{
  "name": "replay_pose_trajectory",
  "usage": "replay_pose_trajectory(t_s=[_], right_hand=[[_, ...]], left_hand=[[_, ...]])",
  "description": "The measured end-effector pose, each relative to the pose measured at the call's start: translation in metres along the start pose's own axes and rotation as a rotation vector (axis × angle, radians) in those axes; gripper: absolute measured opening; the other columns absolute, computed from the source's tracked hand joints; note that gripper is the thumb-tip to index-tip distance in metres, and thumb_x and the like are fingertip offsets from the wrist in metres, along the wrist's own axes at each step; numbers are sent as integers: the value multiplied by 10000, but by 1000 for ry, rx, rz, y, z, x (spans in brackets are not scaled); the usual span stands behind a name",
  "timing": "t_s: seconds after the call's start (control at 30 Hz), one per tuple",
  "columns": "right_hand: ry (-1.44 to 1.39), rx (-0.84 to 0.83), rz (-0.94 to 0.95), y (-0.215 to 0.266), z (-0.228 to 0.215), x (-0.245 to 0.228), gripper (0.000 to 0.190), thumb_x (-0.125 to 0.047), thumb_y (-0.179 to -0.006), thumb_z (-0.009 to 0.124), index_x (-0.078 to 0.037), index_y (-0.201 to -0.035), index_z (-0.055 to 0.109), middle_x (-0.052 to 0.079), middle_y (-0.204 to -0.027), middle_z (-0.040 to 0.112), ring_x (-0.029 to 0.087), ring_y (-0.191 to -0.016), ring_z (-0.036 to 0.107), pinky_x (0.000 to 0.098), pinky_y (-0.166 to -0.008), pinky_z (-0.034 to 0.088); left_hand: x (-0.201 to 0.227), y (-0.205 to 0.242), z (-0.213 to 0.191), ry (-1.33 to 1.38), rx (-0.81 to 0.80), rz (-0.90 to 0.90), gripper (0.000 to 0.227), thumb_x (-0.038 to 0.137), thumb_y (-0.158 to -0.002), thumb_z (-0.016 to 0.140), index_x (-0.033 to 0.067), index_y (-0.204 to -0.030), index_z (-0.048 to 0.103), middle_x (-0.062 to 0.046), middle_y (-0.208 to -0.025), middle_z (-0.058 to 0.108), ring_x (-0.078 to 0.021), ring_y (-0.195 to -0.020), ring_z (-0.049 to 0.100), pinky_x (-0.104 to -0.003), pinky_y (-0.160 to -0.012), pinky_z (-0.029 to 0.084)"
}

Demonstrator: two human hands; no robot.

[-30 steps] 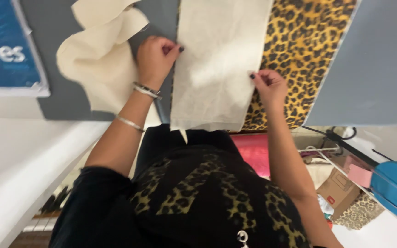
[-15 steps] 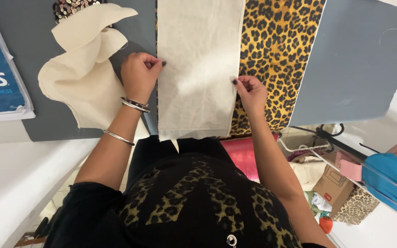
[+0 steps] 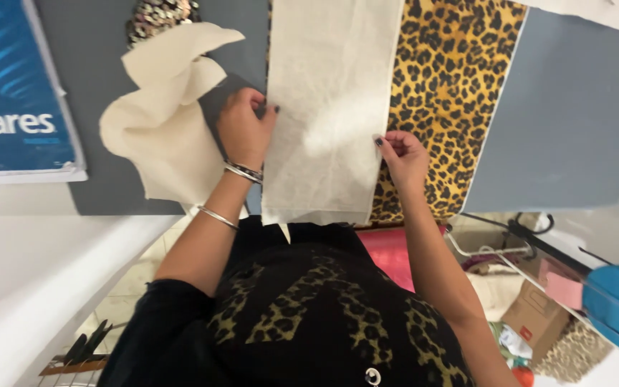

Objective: Pinning white fabric pieces onto leopard print fabric on a work table

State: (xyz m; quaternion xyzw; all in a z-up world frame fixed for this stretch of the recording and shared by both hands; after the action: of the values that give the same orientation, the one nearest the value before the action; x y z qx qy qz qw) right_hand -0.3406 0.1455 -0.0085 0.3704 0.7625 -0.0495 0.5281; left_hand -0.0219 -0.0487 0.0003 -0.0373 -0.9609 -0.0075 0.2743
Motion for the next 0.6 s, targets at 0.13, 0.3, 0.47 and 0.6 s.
replay_pose_trajectory(t_s=[0.13,0.3,0.47,0.6], right_hand=[[0,13,18,3,1,-9,182,-167,-890,874,-94,-1004,753,17,-781,706,43,-648,600,170,-602,532],[-9,13,8,5,0,-13,182,-168,-891,875,-90,-1000,752,15,-781,708,36,-644,604,163,-601,531],[-18,12,3,4,0,-14,173,-162,-891,873,-91,-997,756,17,-783,713,33,-637,617,164,-601,543],[-36,27,-6,3,-2,-8,164,-147,-905,861,-72,-1000,750,34,-780,707,54,-621,619,175,-584,543]], left_hand=[[5,3,2,-45,-3,-51,357,354,-638,884,274,-917,676,74,-753,680,-246,-767,706,-459,-694,566],[5,-1,14,30,-82,-166,271,311,-718,818,257,-933,662,72,-749,725,-286,-769,725,-496,-701,577],[-4,-8,21,78,-67,-190,183,355,-738,798,295,-857,672,75,-738,690,-267,-743,728,-470,-669,589],[-12,-11,31,60,-109,-205,151,410,-754,788,305,-822,704,67,-722,654,-254,-731,729,-445,-653,599]])
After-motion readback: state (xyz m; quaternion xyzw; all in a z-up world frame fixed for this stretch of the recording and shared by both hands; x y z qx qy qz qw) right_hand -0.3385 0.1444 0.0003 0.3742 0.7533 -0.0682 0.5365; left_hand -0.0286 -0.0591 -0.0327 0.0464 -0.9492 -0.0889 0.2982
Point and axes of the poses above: each hand's wrist, its own y-axis away from the middle knuckle, its own z-axis out of the palm, x = y × z, the point moved 8 cm from there along -y, towards the middle knuckle
